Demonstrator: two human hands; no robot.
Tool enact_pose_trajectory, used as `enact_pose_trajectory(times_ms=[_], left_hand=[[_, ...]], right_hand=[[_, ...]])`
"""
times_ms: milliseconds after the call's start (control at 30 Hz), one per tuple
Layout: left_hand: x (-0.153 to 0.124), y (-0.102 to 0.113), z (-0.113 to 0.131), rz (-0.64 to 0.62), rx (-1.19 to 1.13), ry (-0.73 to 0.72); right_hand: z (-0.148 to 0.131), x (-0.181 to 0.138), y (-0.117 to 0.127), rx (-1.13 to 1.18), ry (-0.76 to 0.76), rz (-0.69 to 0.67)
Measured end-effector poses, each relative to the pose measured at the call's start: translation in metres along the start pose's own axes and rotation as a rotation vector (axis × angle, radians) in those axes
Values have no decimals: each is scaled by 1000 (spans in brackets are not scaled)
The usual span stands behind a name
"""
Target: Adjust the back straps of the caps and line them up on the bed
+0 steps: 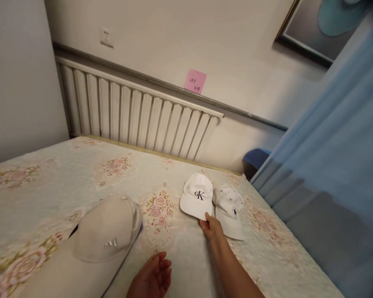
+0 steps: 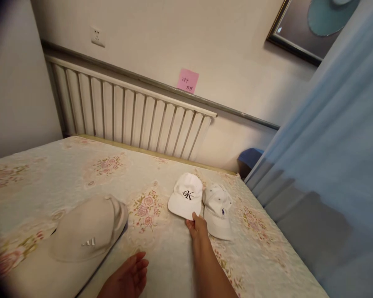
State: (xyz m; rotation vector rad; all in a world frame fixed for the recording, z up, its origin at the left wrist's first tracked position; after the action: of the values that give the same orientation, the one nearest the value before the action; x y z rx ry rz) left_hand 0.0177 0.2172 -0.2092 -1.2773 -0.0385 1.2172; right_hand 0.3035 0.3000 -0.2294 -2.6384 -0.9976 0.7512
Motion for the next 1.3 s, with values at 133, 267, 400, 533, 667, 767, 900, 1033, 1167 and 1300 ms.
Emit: enact_pose_trajectory(times_ms=[133,267,400,533,667,767,900,1033,1167,1300], left_hand=[[-3,-3,-1,-7,4,11],[-4,-4,-2,-12,22,-11],[-2,-1,-4,-18,37,-26],[-3,-1,-6,-20,42,-17],[-7,-5,-4,-36,71,-23],[-9,-7,-4,-37,100,-17],[-12,-6,-4,-41,118,-35],[-12,-4,-7,-50,126,-34],[-12,-4,-9,-36,121,-19],[-12,-5,-10,-18,127,-10]], right_hand=[[-3,-6,11,-20,3,25],[-5,-16,19,-66,14,34],[-4,-22,23,-159,38,46],[-9,-25,30,-294,105,115],[-21,-37,44,-481,240,226],[-31,-56,50,-629,411,308],[-30,-81,43,-784,634,310],[-24,-91,31,-907,772,257],[-22,-89,25,-990,857,241],[-20,-85,24,-1068,898,253]])
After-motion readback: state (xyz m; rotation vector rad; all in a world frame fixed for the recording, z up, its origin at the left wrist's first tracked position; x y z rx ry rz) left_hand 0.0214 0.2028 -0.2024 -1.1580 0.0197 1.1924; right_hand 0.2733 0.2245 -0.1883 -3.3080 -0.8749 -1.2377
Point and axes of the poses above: each hand's wrist, its own x-axis towards the middle knuckle, its own y-axis out of the back of the hand, z = x × y, the point moved 7 cm from there along x, towards the middle knuckle, and after that the axes turned 1 degree about -z, right-handed, at the moved point
